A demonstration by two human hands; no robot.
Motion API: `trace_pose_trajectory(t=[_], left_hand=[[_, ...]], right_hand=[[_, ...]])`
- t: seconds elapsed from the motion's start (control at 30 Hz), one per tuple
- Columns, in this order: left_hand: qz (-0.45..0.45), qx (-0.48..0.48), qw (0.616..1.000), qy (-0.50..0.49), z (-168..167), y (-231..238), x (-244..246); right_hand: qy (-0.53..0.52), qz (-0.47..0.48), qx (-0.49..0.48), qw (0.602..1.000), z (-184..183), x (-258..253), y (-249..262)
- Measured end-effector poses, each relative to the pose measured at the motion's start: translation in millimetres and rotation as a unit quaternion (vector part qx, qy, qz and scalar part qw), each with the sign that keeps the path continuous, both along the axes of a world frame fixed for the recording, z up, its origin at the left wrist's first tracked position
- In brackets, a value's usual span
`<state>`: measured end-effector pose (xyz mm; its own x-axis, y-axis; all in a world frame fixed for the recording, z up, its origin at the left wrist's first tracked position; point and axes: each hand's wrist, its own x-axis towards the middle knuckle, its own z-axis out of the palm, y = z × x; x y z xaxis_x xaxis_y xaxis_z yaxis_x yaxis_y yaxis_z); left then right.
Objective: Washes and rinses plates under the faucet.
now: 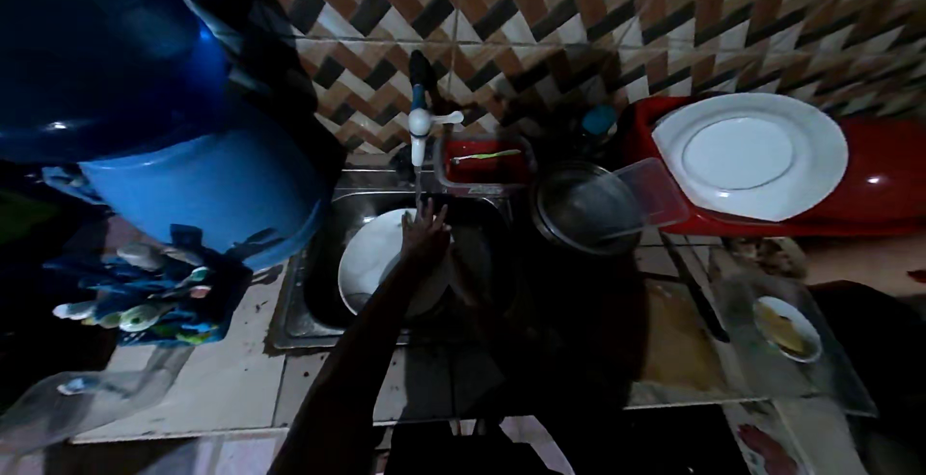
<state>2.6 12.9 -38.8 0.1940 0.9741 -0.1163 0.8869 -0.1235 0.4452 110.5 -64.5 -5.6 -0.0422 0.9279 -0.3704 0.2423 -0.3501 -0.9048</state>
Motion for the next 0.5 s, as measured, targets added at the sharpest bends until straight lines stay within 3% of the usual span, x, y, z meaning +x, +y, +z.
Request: trace_pose_trajectory(t=[0.1, 0.17, 0.27, 0.33, 0.4, 0.5], left_hand=[[0.059, -0.029, 0.997, 0.036, 13, 7, -22], [0.124, -0.101, 0.987, 0.029, 22, 9, -60], [0.175, -0.193, 0.956, -0.137, 11, -5, -119], [0.229, -0.204, 0.9, -0.309, 20, -39, -126], [0.332, -0.16, 0.83, -0.418, 14, -62, -121], [0.44, -0.097, 0.775, -0.444, 5, -78, -111]], right_hand=[[0.062, -0.06, -0.029, 0.996, 8, 19, -3], [0.099, -0.105, -0.033, 0.989, 3, 33, -2], [0.098, -0.108, -0.053, 0.988, -2, 48, 7], [0.054, -0.089, -0.088, 0.991, -2, 45, 17], [-0.076, -0.035, 0.01, 0.996, -11, 35, 31], [-0.321, 0.049, 0.269, 0.907, -20, 16, 54]])
